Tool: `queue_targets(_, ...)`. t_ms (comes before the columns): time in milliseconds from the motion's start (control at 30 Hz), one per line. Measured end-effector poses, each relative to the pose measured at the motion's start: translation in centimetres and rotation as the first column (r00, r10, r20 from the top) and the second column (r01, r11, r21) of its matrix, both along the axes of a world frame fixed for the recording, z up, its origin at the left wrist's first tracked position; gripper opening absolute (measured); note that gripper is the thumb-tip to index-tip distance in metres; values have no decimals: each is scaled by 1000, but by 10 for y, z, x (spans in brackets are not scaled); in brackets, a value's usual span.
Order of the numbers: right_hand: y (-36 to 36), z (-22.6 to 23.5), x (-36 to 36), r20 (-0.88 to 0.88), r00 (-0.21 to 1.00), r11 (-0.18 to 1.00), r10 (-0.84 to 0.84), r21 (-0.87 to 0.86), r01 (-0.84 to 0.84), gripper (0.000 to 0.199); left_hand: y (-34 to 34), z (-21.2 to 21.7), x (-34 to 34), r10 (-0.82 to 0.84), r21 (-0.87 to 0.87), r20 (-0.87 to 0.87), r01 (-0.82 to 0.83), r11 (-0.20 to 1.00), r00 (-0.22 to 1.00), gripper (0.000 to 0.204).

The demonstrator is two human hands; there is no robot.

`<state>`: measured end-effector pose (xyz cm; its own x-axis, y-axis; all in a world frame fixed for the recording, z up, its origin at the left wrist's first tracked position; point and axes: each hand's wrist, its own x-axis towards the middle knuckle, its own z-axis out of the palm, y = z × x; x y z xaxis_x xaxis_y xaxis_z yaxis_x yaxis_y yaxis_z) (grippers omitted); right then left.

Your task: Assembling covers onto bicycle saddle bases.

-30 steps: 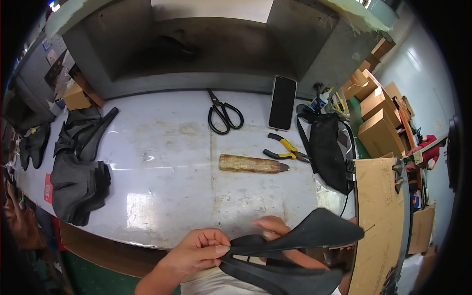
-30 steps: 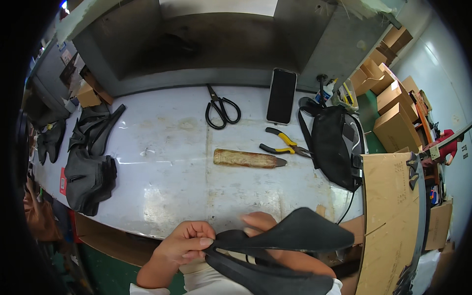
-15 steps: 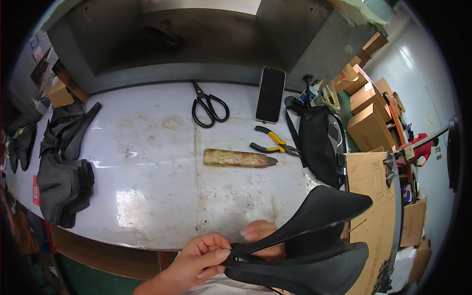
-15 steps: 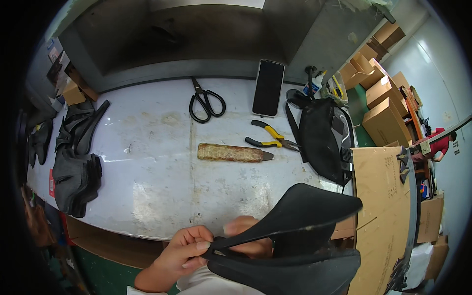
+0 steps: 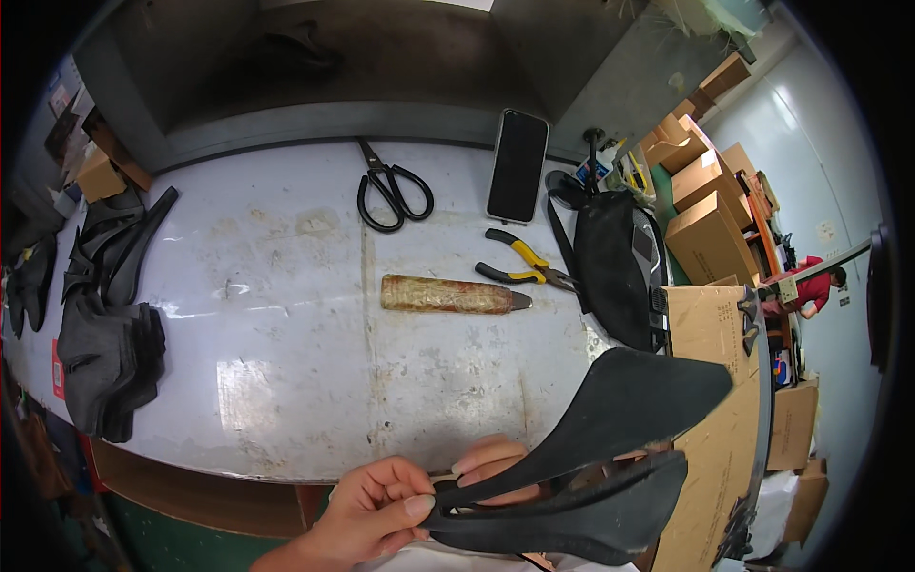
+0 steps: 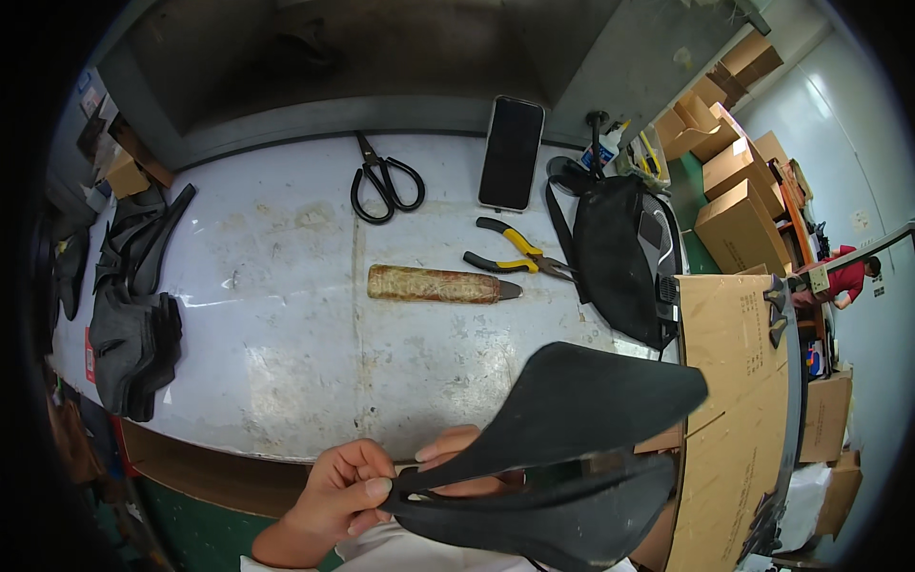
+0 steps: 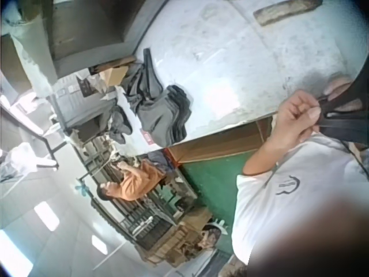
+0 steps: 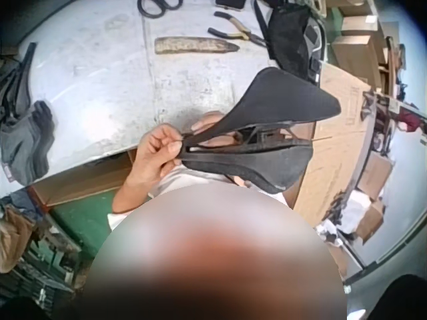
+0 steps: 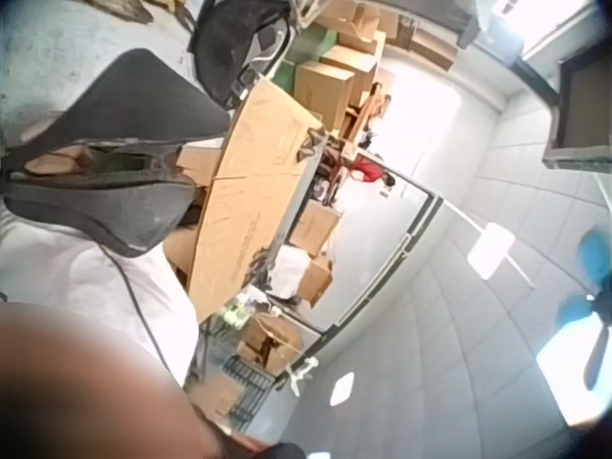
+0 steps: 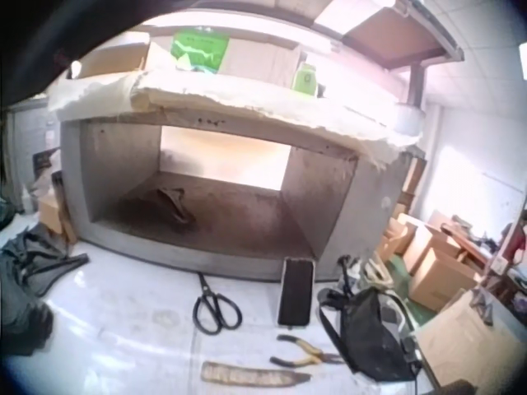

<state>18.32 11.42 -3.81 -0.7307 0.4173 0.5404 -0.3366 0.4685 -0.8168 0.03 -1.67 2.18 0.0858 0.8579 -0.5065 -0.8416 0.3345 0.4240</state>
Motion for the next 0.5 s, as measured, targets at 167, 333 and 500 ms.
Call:
queue_targets(167, 9, -3, -6, -222, 975, 971, 26, 237, 28, 25, 0, 3, 1, -88, 6, 16, 88, 996, 996, 16)
queue_targets(333, 0, 10, -1, -112, 993, 972, -47, 224, 71, 26, 0, 2, 3, -90, 11, 11, 90, 996, 996, 14)
queue_targets(500, -1, 8, 3, -156, 988, 994, 2, 107, 14, 25, -2, 1, 6, -77, 45, -64, 80, 996, 995, 10)
